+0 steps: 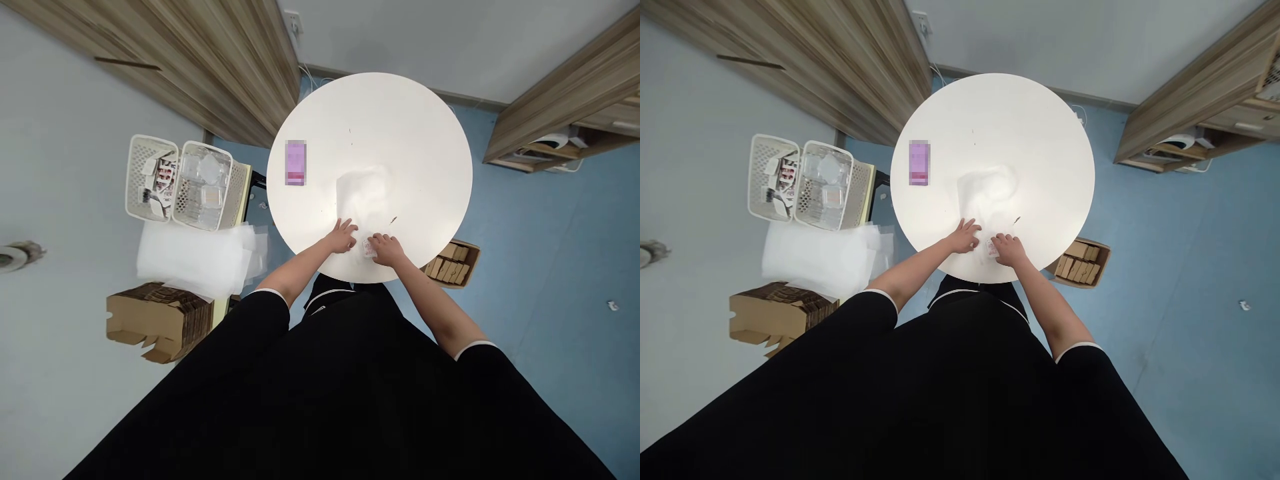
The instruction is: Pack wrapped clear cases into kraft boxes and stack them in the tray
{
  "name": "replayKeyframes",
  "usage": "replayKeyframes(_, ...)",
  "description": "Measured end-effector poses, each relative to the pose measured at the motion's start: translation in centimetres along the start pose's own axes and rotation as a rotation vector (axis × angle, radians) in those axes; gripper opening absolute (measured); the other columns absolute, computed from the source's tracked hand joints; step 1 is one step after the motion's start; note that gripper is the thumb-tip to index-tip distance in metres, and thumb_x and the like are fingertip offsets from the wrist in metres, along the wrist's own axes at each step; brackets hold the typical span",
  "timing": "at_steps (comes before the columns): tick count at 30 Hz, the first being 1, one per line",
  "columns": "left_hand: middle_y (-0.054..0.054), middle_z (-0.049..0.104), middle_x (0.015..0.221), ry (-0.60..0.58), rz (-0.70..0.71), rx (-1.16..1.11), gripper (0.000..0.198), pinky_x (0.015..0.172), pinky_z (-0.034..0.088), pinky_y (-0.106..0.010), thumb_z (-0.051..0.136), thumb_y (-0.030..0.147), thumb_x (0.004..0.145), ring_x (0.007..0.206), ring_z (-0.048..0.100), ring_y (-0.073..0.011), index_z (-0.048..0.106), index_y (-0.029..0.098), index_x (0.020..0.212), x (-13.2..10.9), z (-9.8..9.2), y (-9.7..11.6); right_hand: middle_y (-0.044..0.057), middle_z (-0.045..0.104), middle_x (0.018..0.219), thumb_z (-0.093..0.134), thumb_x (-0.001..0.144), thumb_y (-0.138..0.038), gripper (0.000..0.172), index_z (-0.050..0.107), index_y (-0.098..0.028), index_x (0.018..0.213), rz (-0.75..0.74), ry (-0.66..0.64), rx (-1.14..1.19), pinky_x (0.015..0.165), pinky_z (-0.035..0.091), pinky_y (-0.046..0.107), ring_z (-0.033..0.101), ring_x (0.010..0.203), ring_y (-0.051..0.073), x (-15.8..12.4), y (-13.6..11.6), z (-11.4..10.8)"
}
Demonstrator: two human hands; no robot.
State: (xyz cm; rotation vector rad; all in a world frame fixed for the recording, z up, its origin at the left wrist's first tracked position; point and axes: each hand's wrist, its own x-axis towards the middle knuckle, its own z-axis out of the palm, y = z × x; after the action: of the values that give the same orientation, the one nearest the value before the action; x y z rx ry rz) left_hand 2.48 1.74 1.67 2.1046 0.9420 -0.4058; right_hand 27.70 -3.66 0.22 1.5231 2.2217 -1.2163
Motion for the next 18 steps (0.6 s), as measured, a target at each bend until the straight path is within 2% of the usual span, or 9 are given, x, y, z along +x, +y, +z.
replayKeyframes(5, 0.001, 0.046, 0.158, 0.022, 0.036, -0.080, 0.016, 0.130, -0.002, -0.061, 0.069, 0.013, 0.079, 0.161, 0.011, -0.0351, 0.077, 0.025, 0.085, -0.5, -0.2, -0.4, 0.013, 0.043, 0.161, 0.080, 0.081, -0.033, 0.076, 0.050, -0.029, 0.150, 0.026, -0.023, -0.089, 0.111, 0.033, 0.050, 0.039, 0.138, 0.041, -0.8, -1.3, -0.2)
replayKeyframes(9, 0.002, 0.041, 0.162, 0.010, 0.037, -0.011, 0.022, 0.129, -0.002, -0.062, 0.068, 0.011, 0.079, 0.161, 0.008, -0.0342, 0.077, 0.027, 0.091, -0.5, 0.3, -0.6, 0.013, 0.047, 0.157, 0.079, 0.081, -0.028, 0.074, 0.051, -0.031, 0.149, 0.007, -0.010, -0.183, 0.111, 0.032, 0.054, 0.041, 0.134, 0.041, -1.5, -2.7, 0.2)
replayKeyframes(12, 0.003, 0.041, 0.162, 0.005, 0.013, 0.005, 0.018, 0.128, -0.003, -0.063, 0.066, 0.011, 0.081, 0.161, 0.008, -0.0345, 0.077, 0.025, 0.085, -0.4, 0.6, -0.5, 0.015, 0.050, 0.153, 0.079, 0.079, -0.024, 0.074, 0.053, -0.029, 0.148, 0.007, 0.011, -0.179, 0.110, 0.032, 0.054, 0.042, 0.133, 0.042, -1.8, -3.1, 0.5)
replayKeyframes(15, 0.000, 0.048, 0.156, 0.031, 0.032, 0.014, 0.015, 0.128, -0.002, -0.064, 0.066, 0.016, 0.085, 0.160, 0.014, -0.0351, 0.078, 0.025, 0.082, -0.2, 0.4, -0.1, 0.016, 0.052, 0.151, 0.079, 0.080, -0.026, 0.075, 0.052, -0.029, 0.150, -0.002, 0.028, -0.198, 0.108, 0.033, 0.053, 0.043, 0.131, 0.042, -1.9, -3.0, 0.6)
replayKeyframes(18, -0.001, 0.058, 0.146, 0.073, 0.129, 0.061, 0.017, 0.128, 0.001, -0.064, 0.065, 0.024, 0.091, 0.154, 0.030, -0.0324, 0.080, 0.029, 0.093, 0.7, 0.3, 0.8, 0.014, 0.054, 0.150, 0.074, 0.084, -0.032, 0.073, 0.049, -0.028, 0.152, -0.021, 0.051, -0.269, 0.105, 0.037, 0.051, 0.046, 0.128, 0.040, -1.9, -2.7, 0.9)
